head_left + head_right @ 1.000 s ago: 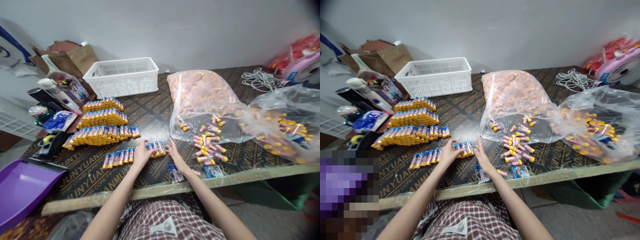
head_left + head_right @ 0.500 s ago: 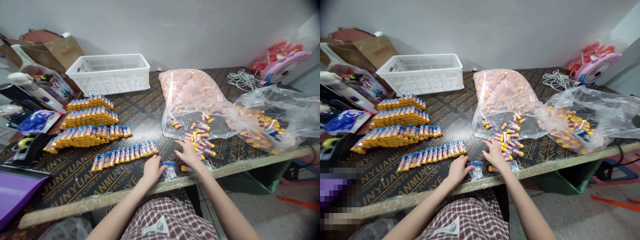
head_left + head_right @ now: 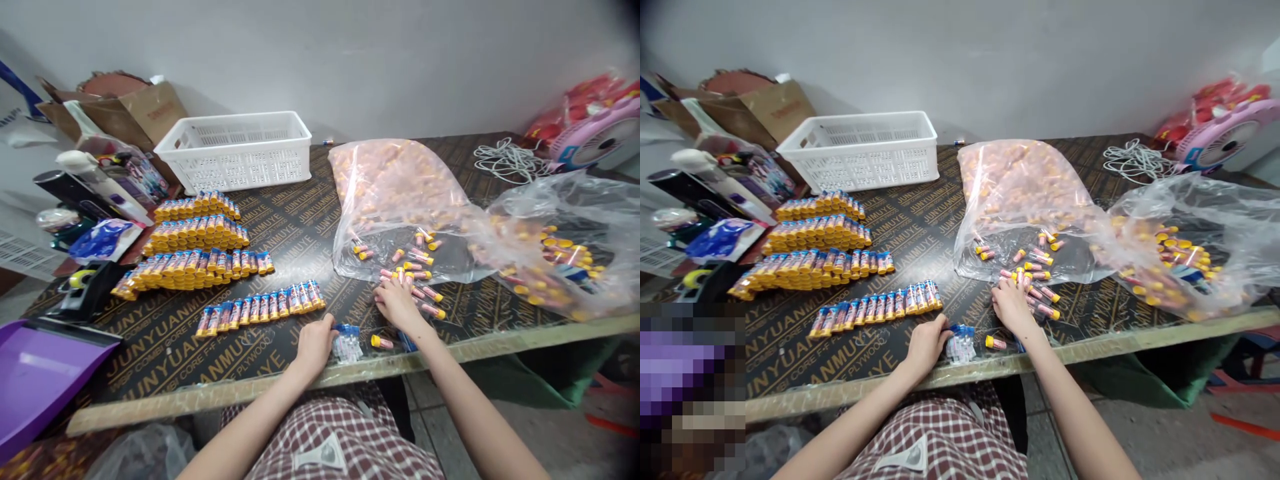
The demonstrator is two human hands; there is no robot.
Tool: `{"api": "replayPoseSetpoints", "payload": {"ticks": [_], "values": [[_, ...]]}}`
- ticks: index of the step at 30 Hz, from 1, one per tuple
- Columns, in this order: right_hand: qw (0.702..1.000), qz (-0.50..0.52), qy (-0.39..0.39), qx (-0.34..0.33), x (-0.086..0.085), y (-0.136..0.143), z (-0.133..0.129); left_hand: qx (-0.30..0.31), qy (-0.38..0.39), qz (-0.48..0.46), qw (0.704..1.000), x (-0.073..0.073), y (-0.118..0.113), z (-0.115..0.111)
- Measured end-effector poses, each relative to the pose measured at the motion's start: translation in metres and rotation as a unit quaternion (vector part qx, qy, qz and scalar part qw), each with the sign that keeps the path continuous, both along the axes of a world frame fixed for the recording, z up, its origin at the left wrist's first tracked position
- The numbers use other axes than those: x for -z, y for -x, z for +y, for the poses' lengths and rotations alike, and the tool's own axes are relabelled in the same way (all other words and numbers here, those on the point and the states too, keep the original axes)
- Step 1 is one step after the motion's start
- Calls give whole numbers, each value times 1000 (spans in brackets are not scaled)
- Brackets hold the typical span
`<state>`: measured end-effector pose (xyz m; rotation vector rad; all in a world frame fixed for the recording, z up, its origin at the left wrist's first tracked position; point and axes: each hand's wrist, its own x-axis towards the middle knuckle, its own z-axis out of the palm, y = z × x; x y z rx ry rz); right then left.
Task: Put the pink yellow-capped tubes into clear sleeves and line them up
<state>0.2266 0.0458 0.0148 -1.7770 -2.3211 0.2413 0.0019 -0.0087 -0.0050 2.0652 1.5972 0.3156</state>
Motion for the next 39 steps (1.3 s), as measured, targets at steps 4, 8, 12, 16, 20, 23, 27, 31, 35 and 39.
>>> {"api": "replayPoseSetpoints", "payload": {"ticks": [4,8,12,16,20,23,27,31,35,39], "values": [[997,63,16,-28,-7,16,-11,-5,-62,-40,997,0,2,-4],[978,207,-1,-11,-15,34,-30,-55,-27,-174,983,-4,5,-6],[909,399,-63,97,-21,47,-51,-177,92,-387,900,-14,11,0],[870,470,-110,100,-28,58,-71,-266,205,-551,764,-27,19,11],[875,458,-136,76,-29,68,-87,-322,237,-623,672,-37,26,21],[883,435,-168,48,-28,75,-94,-351,230,-643,640,-40,29,25],[889,412,-197,18,-28,82,-95,-391,212,-649,617,-42,31,27],[897,397,-193,10,-27,85,-93,-394,216,-653,609,-41,30,25],[904,399,-154,-9,-24,88,-93,-382,182,-648,633,-40,28,23],[906,401,-132,-23,-24,90,-94,-345,155,-649,660,-42,25,20]]}}
